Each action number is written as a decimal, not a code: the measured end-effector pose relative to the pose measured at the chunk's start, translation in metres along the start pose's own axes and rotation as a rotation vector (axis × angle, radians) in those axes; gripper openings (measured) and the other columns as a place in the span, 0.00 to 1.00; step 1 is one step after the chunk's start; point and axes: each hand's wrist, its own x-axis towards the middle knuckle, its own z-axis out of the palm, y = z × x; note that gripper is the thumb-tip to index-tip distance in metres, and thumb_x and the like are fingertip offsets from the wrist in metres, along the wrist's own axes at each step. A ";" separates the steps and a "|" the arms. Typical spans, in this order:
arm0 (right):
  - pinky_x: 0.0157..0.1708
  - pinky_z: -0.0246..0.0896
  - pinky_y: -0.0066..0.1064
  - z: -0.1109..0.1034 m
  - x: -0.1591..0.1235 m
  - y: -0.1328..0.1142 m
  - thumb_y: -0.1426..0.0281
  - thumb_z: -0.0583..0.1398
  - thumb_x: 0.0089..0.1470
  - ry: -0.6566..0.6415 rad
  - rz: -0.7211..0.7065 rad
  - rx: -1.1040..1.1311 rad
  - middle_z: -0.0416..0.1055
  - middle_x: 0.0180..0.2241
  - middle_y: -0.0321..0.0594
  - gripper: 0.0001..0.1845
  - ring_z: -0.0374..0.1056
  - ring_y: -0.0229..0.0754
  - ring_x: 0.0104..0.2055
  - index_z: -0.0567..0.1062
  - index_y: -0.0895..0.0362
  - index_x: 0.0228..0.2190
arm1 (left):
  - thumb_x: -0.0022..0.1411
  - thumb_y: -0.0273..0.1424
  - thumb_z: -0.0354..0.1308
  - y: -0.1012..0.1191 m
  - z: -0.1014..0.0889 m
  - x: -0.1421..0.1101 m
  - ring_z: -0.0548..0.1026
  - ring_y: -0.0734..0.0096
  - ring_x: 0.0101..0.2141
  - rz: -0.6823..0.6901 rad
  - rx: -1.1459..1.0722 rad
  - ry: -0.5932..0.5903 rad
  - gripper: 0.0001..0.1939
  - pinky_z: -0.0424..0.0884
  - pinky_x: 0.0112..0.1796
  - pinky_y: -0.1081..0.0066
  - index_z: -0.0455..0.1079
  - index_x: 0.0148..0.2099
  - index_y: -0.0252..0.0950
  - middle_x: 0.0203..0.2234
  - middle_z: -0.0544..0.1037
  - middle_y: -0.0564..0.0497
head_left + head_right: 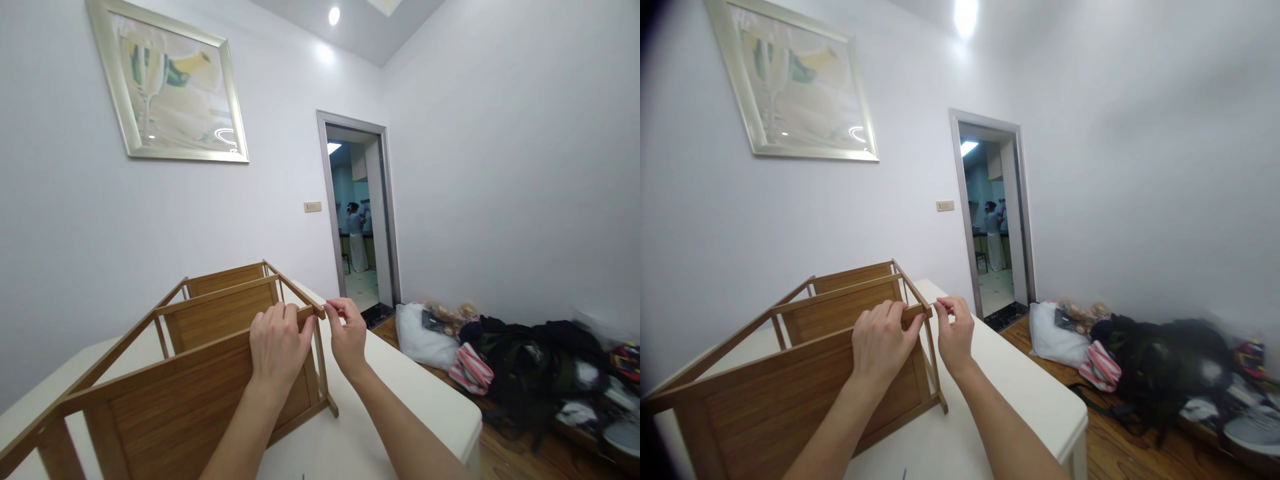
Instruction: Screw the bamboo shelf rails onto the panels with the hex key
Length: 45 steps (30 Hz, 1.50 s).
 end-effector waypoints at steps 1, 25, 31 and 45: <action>0.35 0.65 0.32 0.000 0.000 0.001 0.65 0.60 0.59 -0.009 0.016 0.007 0.74 0.33 0.39 0.08 0.69 0.41 0.37 0.77 0.55 0.32 | 0.63 0.41 0.53 0.000 0.000 0.000 0.72 0.58 0.33 0.001 -0.001 0.000 0.14 0.58 0.35 0.62 0.72 0.35 0.36 0.28 0.75 0.47; 0.39 0.68 0.34 0.003 -0.003 -0.003 0.64 0.61 0.56 -0.067 0.125 0.128 0.77 0.33 0.40 0.09 0.72 0.42 0.35 0.78 0.55 0.32 | 0.65 0.41 0.52 0.000 -0.003 0.000 0.72 0.57 0.34 0.015 0.000 -0.014 0.14 0.57 0.36 0.63 0.71 0.39 0.35 0.30 0.76 0.45; 0.38 0.69 0.35 0.002 0.002 -0.004 0.63 0.61 0.55 -0.103 0.184 0.192 0.78 0.33 0.40 0.10 0.73 0.42 0.34 0.79 0.55 0.33 | 0.65 0.40 0.52 0.001 -0.005 0.001 0.71 0.58 0.33 0.029 0.026 -0.030 0.14 0.56 0.35 0.63 0.73 0.38 0.36 0.29 0.75 0.46; 0.37 0.71 0.35 0.002 0.006 -0.004 0.65 0.62 0.53 -0.157 0.243 0.304 0.78 0.32 0.38 0.08 0.74 0.42 0.33 0.79 0.55 0.31 | 0.68 0.39 0.49 0.002 -0.009 0.000 0.70 0.61 0.32 0.094 0.083 -0.059 0.17 0.54 0.34 0.64 0.72 0.54 0.49 0.29 0.72 0.49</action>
